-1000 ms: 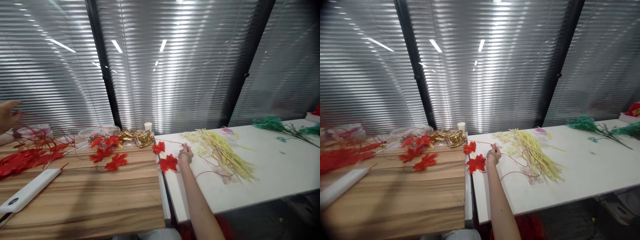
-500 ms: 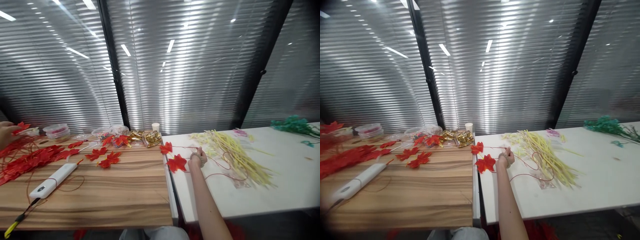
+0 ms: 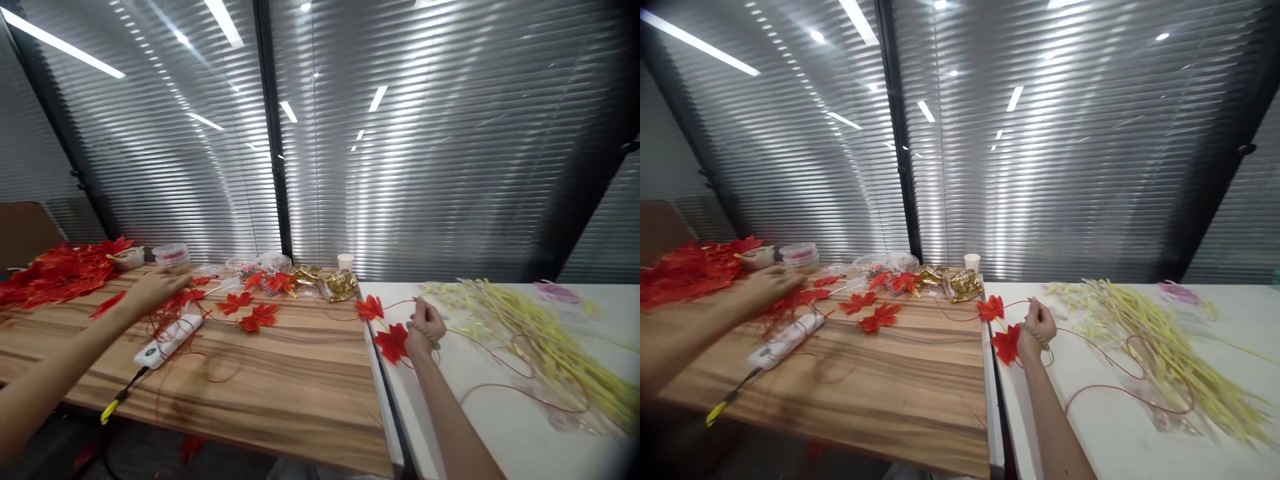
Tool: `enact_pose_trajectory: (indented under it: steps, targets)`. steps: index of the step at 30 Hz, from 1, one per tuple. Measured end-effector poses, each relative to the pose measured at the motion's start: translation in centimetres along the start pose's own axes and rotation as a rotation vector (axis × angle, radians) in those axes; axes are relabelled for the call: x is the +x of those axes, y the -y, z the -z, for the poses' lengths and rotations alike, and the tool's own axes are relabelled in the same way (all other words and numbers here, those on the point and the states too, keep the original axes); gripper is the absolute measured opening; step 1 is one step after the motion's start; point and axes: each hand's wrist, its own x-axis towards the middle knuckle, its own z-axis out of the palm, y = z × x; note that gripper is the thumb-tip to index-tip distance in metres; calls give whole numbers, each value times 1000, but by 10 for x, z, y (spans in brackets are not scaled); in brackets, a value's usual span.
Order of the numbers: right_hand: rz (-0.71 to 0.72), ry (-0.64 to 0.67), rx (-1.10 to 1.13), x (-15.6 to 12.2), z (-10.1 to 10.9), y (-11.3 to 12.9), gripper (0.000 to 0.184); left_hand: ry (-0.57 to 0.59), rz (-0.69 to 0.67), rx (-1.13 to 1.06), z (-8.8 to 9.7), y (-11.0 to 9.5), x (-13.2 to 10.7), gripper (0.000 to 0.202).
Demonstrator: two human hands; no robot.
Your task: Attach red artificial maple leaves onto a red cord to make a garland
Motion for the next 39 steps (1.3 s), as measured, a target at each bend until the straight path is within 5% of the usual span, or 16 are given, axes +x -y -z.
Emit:
enact_pose_trajectory:
  steps: [1,2,8,13,18,22,30,35,39]
  targets:
    - [37,101,-4,-12,-7,4,45,212,-99,220,-16,2,-5,17]
    - [52,202,6,-25,-15,9,46,273,-126,270,-34,3,-10,16]
    - [-118,911,117,-96,-56,45,34,300,-221,299,-165,-12,-42,15]
    - [14,1007,9,-109,-67,48,20,364,-384,262,-251,-34,-56,28]
    - [63,1124,-113,-109,-56,15,27,345,-471,304,-294,-22,-73,23]
    - [236,1205,-256,-114,-50,8,29,413,-509,377,-295,-16,-83,25]
    - [822,1132,-585,-102,-38,5,24,545,-438,448,-263,-46,-75,22]
    - [910,945,-496,-97,-38,8,27,485,-425,537,-243,-40,-75,12]
    - [881,832,-364,-92,-39,16,30,422,-427,708,-211,-23,-69,41]
